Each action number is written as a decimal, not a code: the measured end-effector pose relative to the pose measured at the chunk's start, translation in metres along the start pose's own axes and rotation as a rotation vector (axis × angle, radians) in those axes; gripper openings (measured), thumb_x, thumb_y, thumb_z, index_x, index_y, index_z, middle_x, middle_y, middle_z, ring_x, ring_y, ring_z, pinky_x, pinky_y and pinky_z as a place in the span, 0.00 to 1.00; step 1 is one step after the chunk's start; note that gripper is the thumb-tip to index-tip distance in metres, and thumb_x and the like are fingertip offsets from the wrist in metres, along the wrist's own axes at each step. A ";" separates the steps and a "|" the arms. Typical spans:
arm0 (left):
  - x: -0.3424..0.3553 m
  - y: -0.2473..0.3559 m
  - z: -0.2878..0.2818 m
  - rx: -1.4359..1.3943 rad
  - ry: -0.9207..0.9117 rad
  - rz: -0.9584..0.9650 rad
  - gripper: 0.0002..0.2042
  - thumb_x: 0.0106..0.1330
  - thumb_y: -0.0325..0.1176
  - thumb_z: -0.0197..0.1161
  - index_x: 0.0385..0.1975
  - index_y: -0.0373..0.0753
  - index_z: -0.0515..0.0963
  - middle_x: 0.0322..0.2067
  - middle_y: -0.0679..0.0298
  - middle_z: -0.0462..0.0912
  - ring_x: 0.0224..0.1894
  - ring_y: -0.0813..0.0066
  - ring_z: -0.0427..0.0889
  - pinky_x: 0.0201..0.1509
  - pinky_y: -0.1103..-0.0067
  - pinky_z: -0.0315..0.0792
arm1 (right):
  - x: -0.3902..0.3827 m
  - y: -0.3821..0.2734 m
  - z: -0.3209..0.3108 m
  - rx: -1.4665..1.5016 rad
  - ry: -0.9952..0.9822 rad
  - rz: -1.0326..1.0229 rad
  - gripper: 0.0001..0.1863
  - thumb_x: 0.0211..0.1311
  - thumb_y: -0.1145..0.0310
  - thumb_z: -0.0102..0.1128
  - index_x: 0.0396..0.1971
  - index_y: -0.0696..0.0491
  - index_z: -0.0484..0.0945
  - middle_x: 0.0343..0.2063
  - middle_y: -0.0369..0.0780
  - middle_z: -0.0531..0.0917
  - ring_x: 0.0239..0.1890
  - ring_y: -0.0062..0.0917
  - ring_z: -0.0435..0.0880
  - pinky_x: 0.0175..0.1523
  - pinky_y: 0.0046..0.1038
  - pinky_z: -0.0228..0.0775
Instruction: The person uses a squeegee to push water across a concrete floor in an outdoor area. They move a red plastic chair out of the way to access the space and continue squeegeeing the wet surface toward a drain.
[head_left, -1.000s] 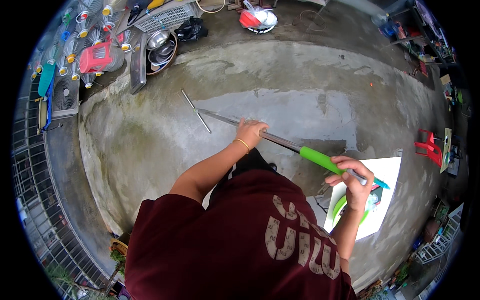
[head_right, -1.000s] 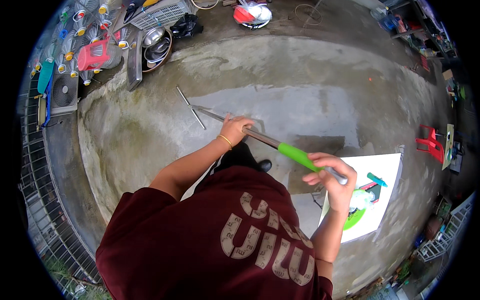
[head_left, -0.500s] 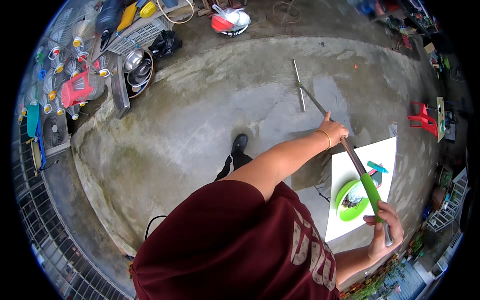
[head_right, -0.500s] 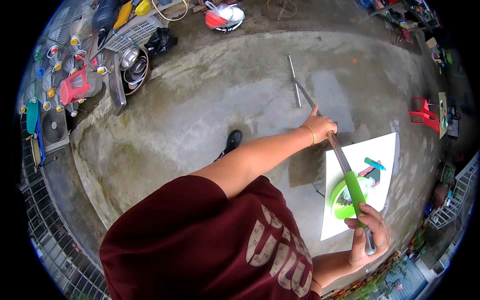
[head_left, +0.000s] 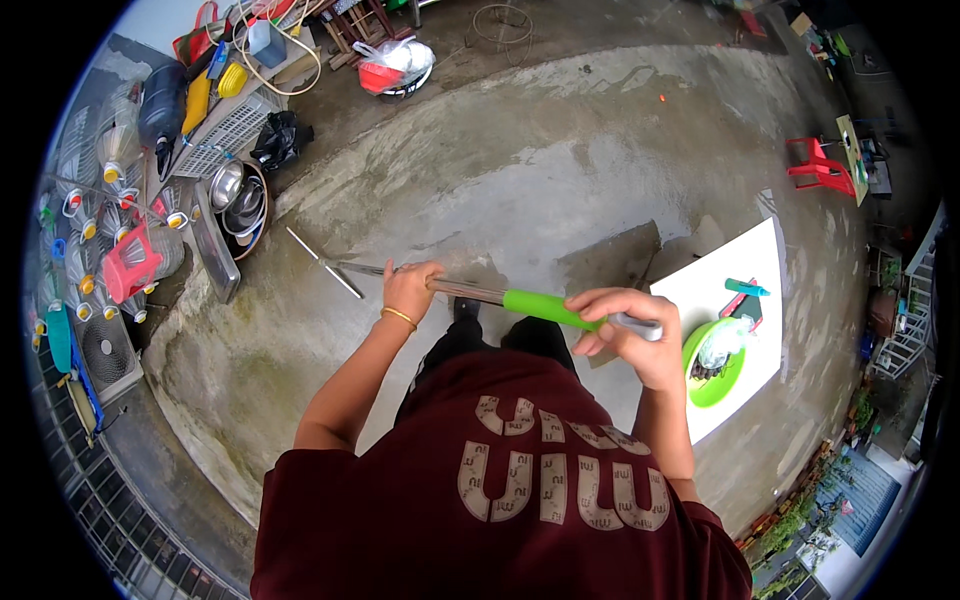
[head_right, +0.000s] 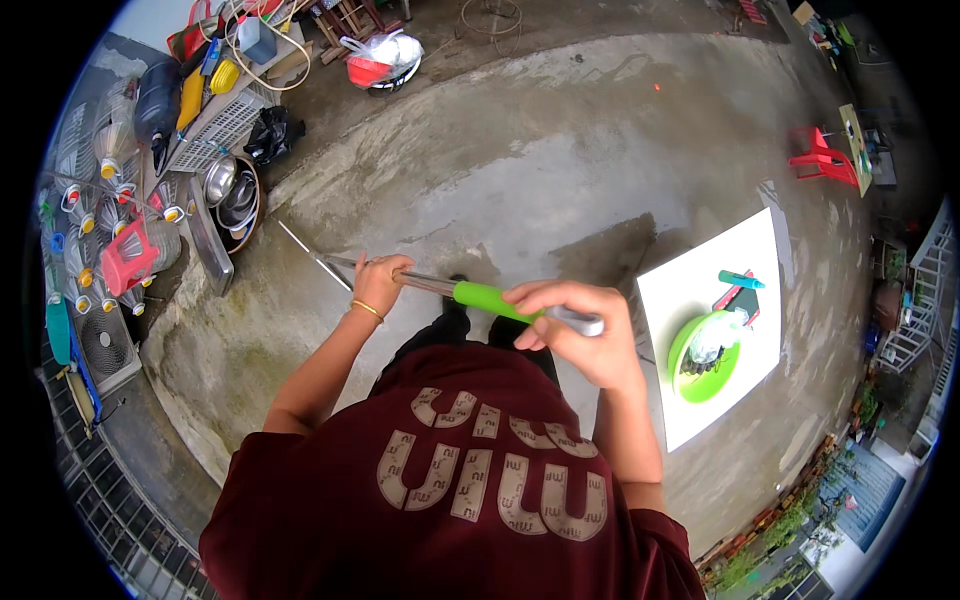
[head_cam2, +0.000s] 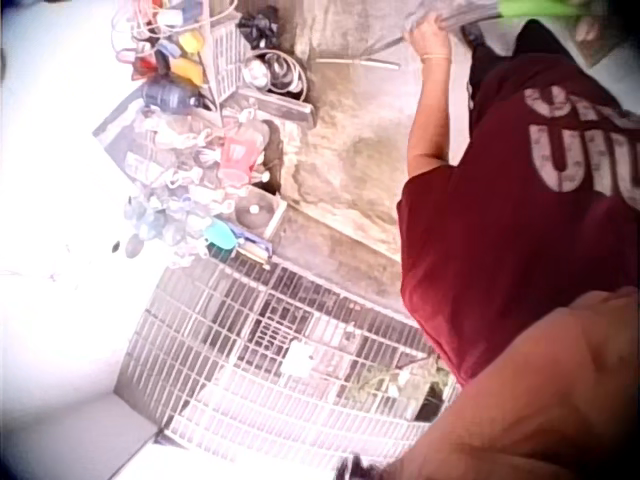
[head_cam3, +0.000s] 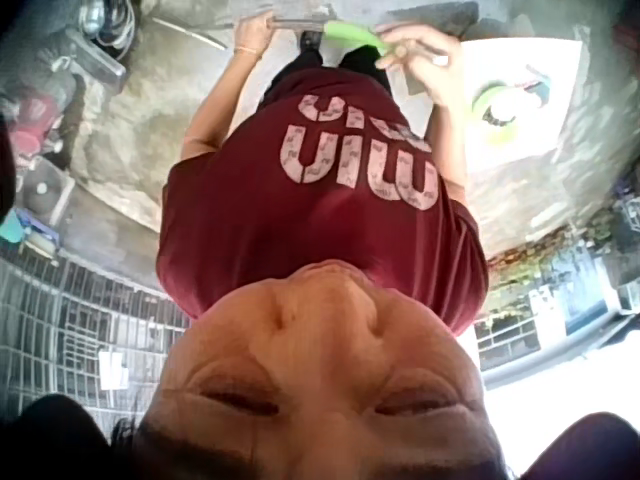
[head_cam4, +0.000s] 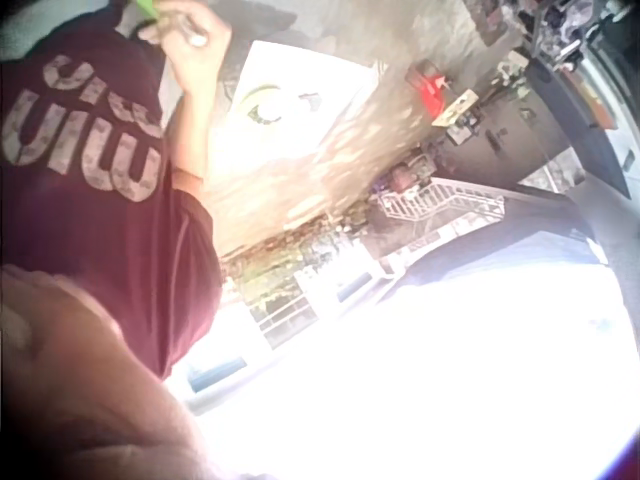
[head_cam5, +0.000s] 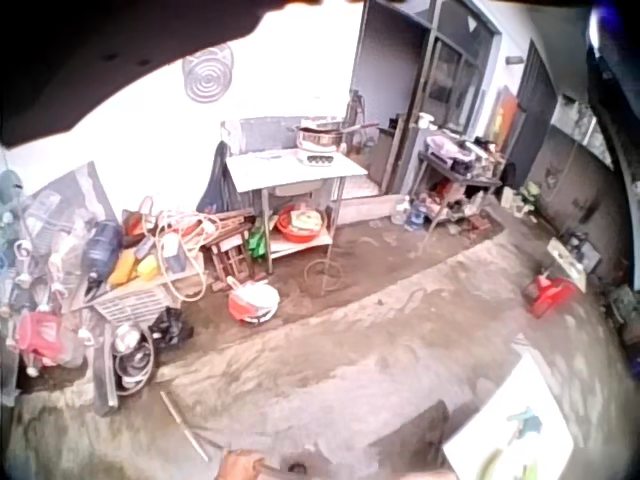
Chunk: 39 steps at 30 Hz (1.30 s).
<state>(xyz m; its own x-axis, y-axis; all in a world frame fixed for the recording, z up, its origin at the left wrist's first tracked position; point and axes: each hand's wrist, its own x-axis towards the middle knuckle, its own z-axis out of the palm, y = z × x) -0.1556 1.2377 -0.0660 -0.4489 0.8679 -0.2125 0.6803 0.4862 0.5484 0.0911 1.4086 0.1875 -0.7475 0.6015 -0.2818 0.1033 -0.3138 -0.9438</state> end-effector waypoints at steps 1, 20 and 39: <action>-0.009 -0.023 0.000 0.021 -0.028 -0.091 0.06 0.60 0.37 0.59 0.35 0.52 0.82 0.35 0.69 0.85 0.46 0.64 0.80 0.65 0.52 0.55 | 0.014 0.011 0.012 -0.001 -0.063 0.044 0.11 0.53 0.85 0.52 0.36 0.64 0.80 0.44 0.51 0.81 0.30 0.29 0.86 0.37 0.26 0.81; 0.168 0.197 0.097 -0.118 -0.146 0.299 0.06 0.63 0.38 0.57 0.37 0.51 0.79 0.35 0.65 0.84 0.45 0.63 0.80 0.66 0.50 0.53 | 0.002 -0.062 -0.196 -0.076 0.390 -0.207 0.10 0.46 0.79 0.54 0.29 0.67 0.78 0.36 0.54 0.83 0.24 0.36 0.86 0.29 0.25 0.80; 0.418 0.470 0.120 -0.260 -0.379 0.755 0.06 0.61 0.30 0.60 0.33 0.53 0.81 0.34 0.73 0.83 0.48 0.68 0.78 0.70 0.48 0.45 | 0.036 -0.149 -0.288 -0.574 0.893 -0.583 0.11 0.61 0.70 0.54 0.32 0.65 0.75 0.37 0.59 0.80 0.17 0.29 0.81 0.23 0.23 0.75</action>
<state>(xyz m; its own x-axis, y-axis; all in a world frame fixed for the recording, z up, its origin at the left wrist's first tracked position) 0.0460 1.8410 0.0054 0.3207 0.9458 0.0518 0.5435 -0.2285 0.8077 0.2373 1.6885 0.2682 -0.0862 0.9103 0.4049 0.3473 0.4084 -0.8441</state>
